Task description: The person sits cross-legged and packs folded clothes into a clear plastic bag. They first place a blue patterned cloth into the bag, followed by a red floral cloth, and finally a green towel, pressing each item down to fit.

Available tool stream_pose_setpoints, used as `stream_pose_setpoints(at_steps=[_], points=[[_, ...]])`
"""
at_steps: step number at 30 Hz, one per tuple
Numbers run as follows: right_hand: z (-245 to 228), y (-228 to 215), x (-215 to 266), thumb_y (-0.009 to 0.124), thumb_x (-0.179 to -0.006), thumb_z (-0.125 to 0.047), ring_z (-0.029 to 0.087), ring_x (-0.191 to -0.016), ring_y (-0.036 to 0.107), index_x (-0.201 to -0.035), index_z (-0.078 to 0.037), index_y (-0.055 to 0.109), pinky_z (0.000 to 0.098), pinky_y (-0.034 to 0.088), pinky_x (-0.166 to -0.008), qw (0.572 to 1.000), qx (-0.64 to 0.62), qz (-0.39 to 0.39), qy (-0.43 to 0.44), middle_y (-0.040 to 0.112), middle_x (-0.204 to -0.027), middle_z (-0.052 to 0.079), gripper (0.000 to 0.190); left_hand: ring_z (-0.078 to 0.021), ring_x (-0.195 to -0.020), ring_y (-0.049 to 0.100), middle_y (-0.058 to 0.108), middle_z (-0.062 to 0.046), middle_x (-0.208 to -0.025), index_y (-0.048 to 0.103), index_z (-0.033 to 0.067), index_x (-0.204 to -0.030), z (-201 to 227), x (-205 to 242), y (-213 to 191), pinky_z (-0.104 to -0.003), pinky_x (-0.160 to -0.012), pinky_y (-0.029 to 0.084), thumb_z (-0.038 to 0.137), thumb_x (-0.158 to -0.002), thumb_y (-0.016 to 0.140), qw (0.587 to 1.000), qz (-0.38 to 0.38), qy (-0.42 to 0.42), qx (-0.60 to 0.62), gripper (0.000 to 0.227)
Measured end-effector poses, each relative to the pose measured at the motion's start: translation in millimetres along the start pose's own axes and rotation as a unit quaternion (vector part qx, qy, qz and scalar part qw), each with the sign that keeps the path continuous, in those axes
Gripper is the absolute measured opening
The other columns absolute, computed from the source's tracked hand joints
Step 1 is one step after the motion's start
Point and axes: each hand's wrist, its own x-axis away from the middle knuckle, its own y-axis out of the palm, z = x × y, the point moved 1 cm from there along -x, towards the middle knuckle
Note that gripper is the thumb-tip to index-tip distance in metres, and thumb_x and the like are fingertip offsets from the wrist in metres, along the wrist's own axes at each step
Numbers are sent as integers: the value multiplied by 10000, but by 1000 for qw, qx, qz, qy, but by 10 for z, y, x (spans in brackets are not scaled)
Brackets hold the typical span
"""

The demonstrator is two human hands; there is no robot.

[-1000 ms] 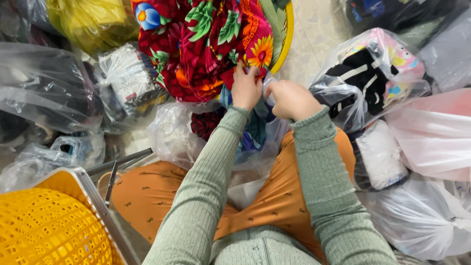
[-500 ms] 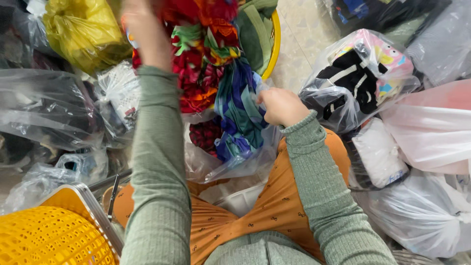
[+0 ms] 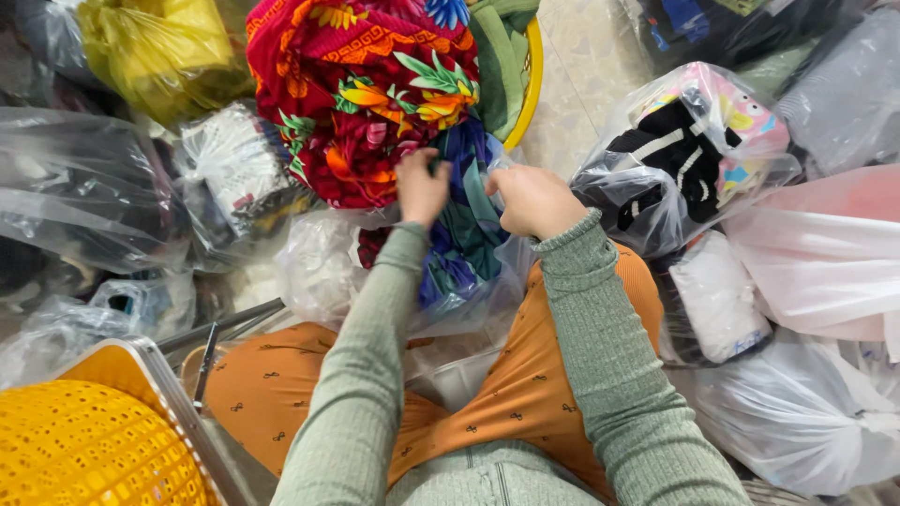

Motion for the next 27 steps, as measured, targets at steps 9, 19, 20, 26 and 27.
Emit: stream_pose_setpoints(at_steps=[9, 19, 20, 26, 27], points=[[142, -153, 81, 665, -750, -9, 362, -1089, 663, -1174, -151, 716, 462, 525, -919, 1000, 2, -8, 17, 716, -1116, 155, 450, -394, -1050, 589, 685, -179, -1066, 686, 21, -1052, -144, 128, 574, -469, -903, 465, 364, -1031, 584, 993, -47, -104, -26, 359], [78, -150, 33, 667, -759, -9, 341, -1112, 665, -1180, -128, 701, 447, 530, -932, 999, 4, -32, 39, 727, -1145, 130, 440, -174, -815, 633, 662, -53, -918, 622, 37, -955, 18, 429, -538, -336, -735, 527, 249, -1051, 474, 681, 76, -351, 638, 275], [88, -155, 34, 674, -748, -8, 343, -1115, 662, -1182, -126, 700, 448, 529, -928, 999, 4, -29, 35, 725, -1148, 132, 451, -163, -805, 624, 654, -48, -911, 619, 43, -955, 129, 435, -661, -325, -721, 520, 257, -1064, 471, 685, 68, -338, 642, 282], [142, -188, 3, 650, -748, 1, 378, -1113, 650, -1238, -143, 686, 458, 519, -937, 997, 2, -57, 60, 713, -1145, 170, 512, -174, -876, 616, 647, -67, -946, 612, 22, -1008, 759, 593, -1620, -331, -784, 510, 296, -1093, 507, 849, 52, -104, 516, 305], [153, -184, 3, 630, -747, 14, 384, -1114, 650, -1250, -146, 684, 459, 519, -938, 996, -3, -59, 59, 714, -1144, 177, 531, -199, -940, 620, 643, -94, -986, 596, 10, -1040, 818, 727, -1881, -346, -837, 511, 321, -1106, 553, 933, 74, 48, 348, 321]])
